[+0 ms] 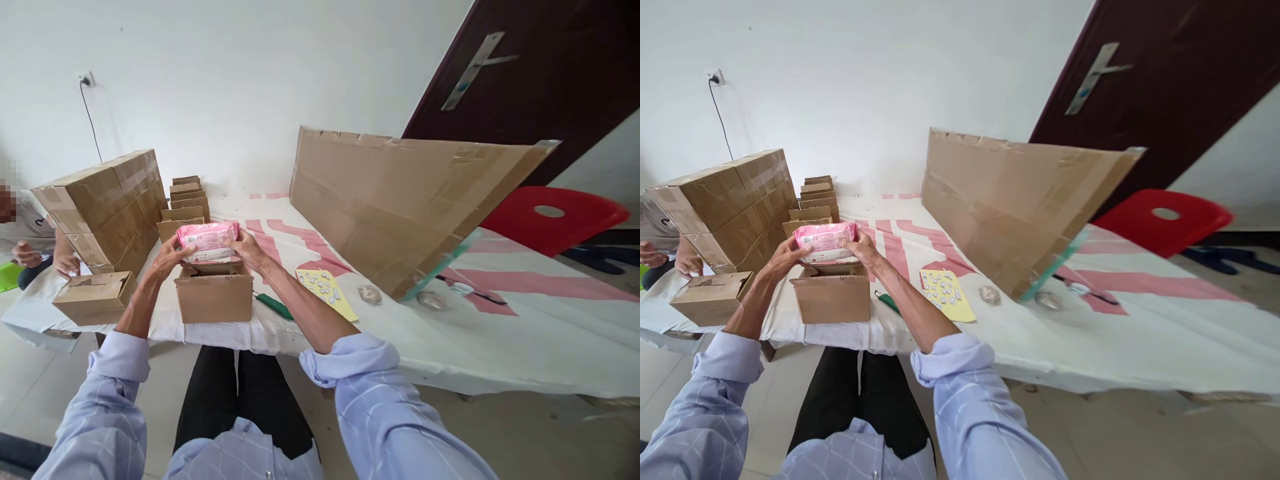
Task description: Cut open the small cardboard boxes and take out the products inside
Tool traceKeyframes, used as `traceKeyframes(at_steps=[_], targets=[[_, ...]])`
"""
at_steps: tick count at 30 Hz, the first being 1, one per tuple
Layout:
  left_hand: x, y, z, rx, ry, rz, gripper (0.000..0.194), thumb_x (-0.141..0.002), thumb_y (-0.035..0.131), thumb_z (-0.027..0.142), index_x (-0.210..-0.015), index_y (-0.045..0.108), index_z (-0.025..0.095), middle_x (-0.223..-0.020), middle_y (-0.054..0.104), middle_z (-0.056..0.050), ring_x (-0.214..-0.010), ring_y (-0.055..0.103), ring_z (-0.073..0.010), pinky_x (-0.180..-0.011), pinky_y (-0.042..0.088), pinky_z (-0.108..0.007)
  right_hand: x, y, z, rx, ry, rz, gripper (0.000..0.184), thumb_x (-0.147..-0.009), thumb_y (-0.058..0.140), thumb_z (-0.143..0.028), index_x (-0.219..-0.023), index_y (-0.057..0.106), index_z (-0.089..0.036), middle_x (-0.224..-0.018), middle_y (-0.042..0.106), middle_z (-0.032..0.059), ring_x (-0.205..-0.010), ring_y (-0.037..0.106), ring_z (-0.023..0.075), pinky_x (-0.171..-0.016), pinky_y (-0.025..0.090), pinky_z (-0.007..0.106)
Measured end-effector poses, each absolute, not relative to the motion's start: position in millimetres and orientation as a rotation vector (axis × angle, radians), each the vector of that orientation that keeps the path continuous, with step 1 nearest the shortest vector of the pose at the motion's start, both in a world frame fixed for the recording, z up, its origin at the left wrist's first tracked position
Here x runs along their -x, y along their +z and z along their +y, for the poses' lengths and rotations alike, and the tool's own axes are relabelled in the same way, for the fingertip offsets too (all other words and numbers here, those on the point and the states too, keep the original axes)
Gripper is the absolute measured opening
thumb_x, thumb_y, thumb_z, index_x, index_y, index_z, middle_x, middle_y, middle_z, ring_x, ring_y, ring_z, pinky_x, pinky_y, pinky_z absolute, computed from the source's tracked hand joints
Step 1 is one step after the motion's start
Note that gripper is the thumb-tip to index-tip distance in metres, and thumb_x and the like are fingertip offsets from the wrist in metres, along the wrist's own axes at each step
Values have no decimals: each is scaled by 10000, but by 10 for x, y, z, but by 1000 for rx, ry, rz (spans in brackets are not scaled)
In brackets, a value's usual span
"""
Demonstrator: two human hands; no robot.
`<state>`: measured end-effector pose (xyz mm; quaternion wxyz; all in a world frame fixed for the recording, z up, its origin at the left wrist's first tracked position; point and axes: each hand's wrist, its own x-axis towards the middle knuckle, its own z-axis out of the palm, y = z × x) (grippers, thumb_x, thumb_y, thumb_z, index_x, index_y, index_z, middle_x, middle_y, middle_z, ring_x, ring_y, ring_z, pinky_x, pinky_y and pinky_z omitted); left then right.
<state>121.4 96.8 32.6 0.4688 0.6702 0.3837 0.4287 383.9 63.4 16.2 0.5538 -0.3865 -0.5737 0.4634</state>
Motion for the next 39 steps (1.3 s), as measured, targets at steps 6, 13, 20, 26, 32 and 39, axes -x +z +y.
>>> traceKeyframes(at_steps=[6, 13, 20, 26, 32, 39], targets=[[-1131, 956, 1022, -1743, 959, 712, 853, -736, 1005, 542, -1463, 717, 201, -1234, 794, -132, -1054, 785, -321, -855, 680, -422, -3960, 634, 552, 794, 710, -1588, 950, -749, 950, -725, -1503, 612, -256, -1511, 675, 126, -1429, 611, 350, -1159, 600, 461], [-1117, 860, 1334, -2000, 1086, 832, 778, -552, 1068, 397, -1247, 797, 178, -1186, 763, -91, -1060, 702, -288, -918, 599, -391, -4175, 250, 481, 959, 536, -1726, 989, -809, 942, -592, -1650, 535, -267, -1670, 567, 166, -1558, 527, 393, -1287, 473, 587], [-1103, 69, 1853, -2190, 1150, 1235, 515, -581, 893, 249, -1067, 733, 193, -1119, 704, -70, -1156, 641, -320, -1141, 481, -476, -4507, -508, 255, 1295, 1095, -1665, 670, -727, 970, -584, -1229, 786, -180, -1247, 813, 148, -1177, 750, 359, -1010, 615, 465], [-1218, -327, 2184, -2197, 1153, 1290, 435, -615, 779, 145, -1036, 701, 225, -1241, 686, -113, -1286, 606, -344, -1236, 422, -520, -4447, -558, 145, 1281, 1211, -1619, 499, -708, 931, -517, -1037, 720, -205, -1035, 784, 56, -943, 728, 254, -797, 571, 339], [-1019, -232, 2152, -2099, 1284, 1439, 397, -722, 890, 268, -1075, 720, 206, -1405, 661, -167, -1439, 552, -392, -1251, 438, -558, -4310, -647, 457, 1209, 1149, -1592, 498, -697, 879, -457, -1093, 691, -221, -1057, 762, 39, -894, 680, 218, -770, 547, 329], [-788, -141, 435, -1920, 1790, 1491, 202, -927, 810, 386, -1059, 800, 233, -983, 796, -22, -865, 743, -172, -842, 618, -304, -3903, -748, 1282, 1192, 1018, -1557, 524, -697, 876, -472, -1106, 654, -232, -1081, 733, 23, -942, 674, 228, -726, 539, 305]])
